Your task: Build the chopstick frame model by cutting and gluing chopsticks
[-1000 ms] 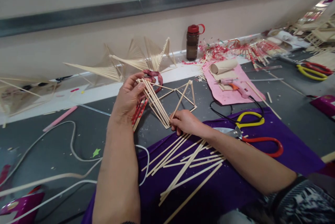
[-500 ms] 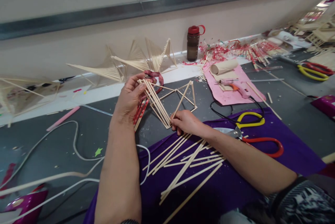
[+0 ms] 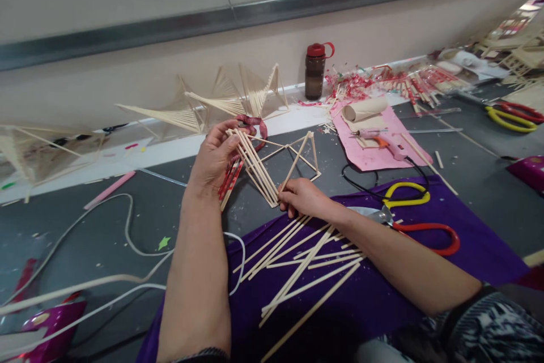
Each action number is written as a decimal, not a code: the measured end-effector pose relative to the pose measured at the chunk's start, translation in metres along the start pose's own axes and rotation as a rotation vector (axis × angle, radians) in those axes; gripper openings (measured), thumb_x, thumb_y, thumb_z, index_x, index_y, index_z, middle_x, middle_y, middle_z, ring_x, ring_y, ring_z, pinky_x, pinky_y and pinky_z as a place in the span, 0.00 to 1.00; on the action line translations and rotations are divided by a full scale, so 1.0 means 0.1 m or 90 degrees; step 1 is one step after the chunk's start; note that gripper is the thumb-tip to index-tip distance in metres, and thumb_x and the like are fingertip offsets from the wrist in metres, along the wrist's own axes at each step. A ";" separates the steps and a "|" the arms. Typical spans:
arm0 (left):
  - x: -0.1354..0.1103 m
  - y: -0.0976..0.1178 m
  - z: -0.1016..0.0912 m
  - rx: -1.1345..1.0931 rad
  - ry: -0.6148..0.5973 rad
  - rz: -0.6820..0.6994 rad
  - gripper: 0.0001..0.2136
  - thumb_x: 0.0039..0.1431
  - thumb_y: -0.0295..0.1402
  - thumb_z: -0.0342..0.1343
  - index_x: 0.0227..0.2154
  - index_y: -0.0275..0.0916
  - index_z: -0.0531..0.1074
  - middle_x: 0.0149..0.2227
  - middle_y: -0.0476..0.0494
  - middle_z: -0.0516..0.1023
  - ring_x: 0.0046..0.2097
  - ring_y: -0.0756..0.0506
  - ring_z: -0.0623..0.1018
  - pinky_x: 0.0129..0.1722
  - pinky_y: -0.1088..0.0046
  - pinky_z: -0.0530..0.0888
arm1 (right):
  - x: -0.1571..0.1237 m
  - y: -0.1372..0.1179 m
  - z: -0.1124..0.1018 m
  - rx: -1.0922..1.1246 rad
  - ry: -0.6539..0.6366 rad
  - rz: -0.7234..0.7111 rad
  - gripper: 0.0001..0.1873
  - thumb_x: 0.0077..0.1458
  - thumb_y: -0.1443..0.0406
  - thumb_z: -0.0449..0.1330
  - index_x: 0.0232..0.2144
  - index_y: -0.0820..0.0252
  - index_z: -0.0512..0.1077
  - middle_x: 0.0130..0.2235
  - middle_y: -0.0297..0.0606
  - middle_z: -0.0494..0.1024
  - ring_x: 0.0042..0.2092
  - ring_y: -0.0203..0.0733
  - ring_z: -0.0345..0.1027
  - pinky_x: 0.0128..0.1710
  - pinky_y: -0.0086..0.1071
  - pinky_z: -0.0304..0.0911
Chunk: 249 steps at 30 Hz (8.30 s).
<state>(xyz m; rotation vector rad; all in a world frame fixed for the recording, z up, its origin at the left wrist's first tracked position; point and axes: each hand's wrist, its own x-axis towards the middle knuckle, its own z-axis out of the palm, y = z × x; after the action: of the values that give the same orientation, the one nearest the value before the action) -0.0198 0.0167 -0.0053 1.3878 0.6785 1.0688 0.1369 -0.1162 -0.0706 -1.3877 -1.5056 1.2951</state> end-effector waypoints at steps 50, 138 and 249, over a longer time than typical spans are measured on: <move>0.00 0.02 0.02 0.001 0.000 -0.005 0.13 0.49 0.31 0.61 0.39 0.43 0.70 0.38 0.46 0.78 0.34 0.49 0.77 0.27 0.77 0.74 | 0.01 -0.01 0.01 -0.025 0.017 0.003 0.08 0.53 0.68 0.50 0.25 0.64 0.67 0.23 0.33 0.74 0.16 0.26 0.65 0.15 0.18 0.57; 0.00 0.02 0.03 -0.015 0.005 -0.004 0.12 0.49 0.29 0.60 0.39 0.42 0.71 0.37 0.47 0.78 0.33 0.50 0.77 0.26 0.78 0.74 | 0.02 0.02 0.02 -0.033 0.013 -0.011 0.08 0.53 0.68 0.49 0.26 0.64 0.67 0.23 0.33 0.74 0.16 0.27 0.65 0.14 0.18 0.57; -0.03 -0.02 0.01 -0.030 -0.025 0.014 0.14 0.51 0.31 0.58 0.43 0.41 0.68 0.39 0.44 0.76 0.35 0.47 0.76 0.29 0.73 0.73 | -0.12 0.02 -0.14 -0.293 0.195 -0.038 0.13 0.51 0.70 0.47 0.33 0.62 0.72 0.23 0.33 0.75 0.19 0.31 0.65 0.22 0.23 0.55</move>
<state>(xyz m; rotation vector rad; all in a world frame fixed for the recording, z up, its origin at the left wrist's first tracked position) -0.0200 0.0141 -0.0081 1.3751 0.6065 1.0663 0.1532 -0.1253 -0.0674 -1.7189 -1.6715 0.6778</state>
